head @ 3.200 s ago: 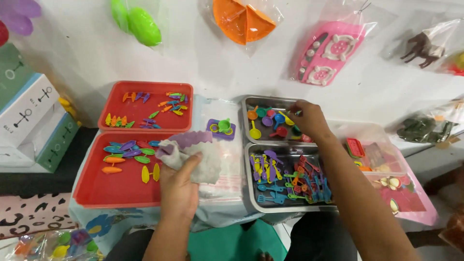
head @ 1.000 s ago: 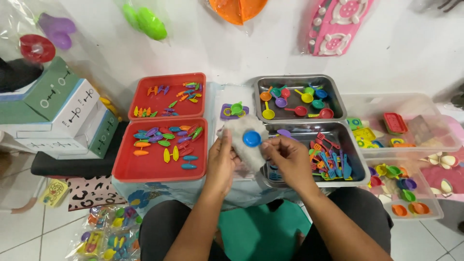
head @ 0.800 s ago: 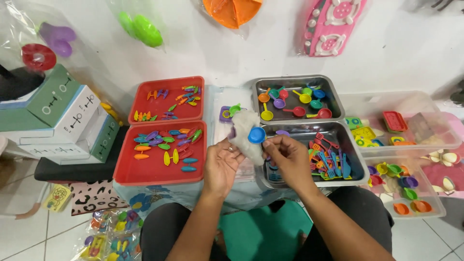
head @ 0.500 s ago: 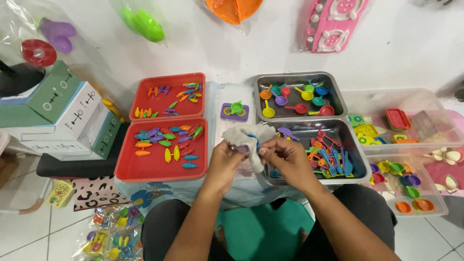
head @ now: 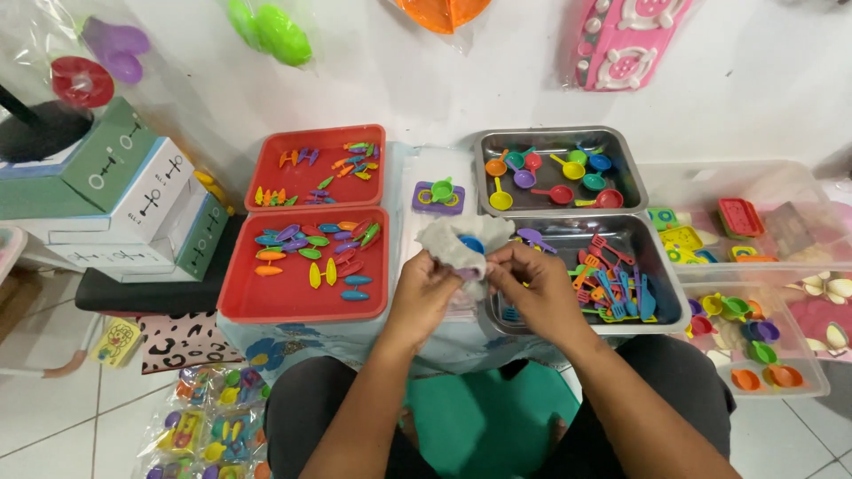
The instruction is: Cleaning and sorting various plastic toy pieces using a cloth.
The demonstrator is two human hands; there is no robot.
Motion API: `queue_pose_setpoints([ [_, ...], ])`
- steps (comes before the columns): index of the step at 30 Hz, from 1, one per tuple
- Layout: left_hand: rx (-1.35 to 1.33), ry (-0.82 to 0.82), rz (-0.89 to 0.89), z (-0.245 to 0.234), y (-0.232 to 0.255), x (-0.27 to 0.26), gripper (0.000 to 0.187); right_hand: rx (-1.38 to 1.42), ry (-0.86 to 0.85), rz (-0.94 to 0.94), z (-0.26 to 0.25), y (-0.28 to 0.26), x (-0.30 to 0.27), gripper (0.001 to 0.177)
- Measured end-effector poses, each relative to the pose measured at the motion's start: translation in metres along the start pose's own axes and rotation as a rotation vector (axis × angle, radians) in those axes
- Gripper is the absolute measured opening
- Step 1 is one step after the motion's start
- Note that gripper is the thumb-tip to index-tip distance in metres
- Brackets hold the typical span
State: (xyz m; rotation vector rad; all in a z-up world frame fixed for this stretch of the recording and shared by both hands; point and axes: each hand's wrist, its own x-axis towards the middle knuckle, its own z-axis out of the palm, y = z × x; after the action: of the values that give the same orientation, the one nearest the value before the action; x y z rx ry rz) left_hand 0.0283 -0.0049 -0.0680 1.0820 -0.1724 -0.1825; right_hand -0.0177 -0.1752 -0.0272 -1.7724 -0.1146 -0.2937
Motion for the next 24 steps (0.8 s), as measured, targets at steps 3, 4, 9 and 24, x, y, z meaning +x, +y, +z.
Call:
queue_pose_setpoints([
  [3,0.317,-0.032,0.086,-0.002,0.005,0.0,0.02,-0.077,-0.034,-0.019,0.0,-0.008,-0.004,0.006],
  [4,0.413,-0.009,0.118,-0.001,0.006,-0.002,0.018,-0.089,-0.038,-0.024,-0.001,-0.009,-0.006,0.006],
  [9,0.636,0.037,0.21,0.01,0.018,-0.009,0.008,-0.155,-0.039,0.011,-0.006,-0.017,-0.006,0.007],
  [24,1.339,-0.408,0.839,0.021,0.046,-0.018,0.011,-0.648,-0.111,-0.081,-0.03,-0.039,-0.017,0.009],
])
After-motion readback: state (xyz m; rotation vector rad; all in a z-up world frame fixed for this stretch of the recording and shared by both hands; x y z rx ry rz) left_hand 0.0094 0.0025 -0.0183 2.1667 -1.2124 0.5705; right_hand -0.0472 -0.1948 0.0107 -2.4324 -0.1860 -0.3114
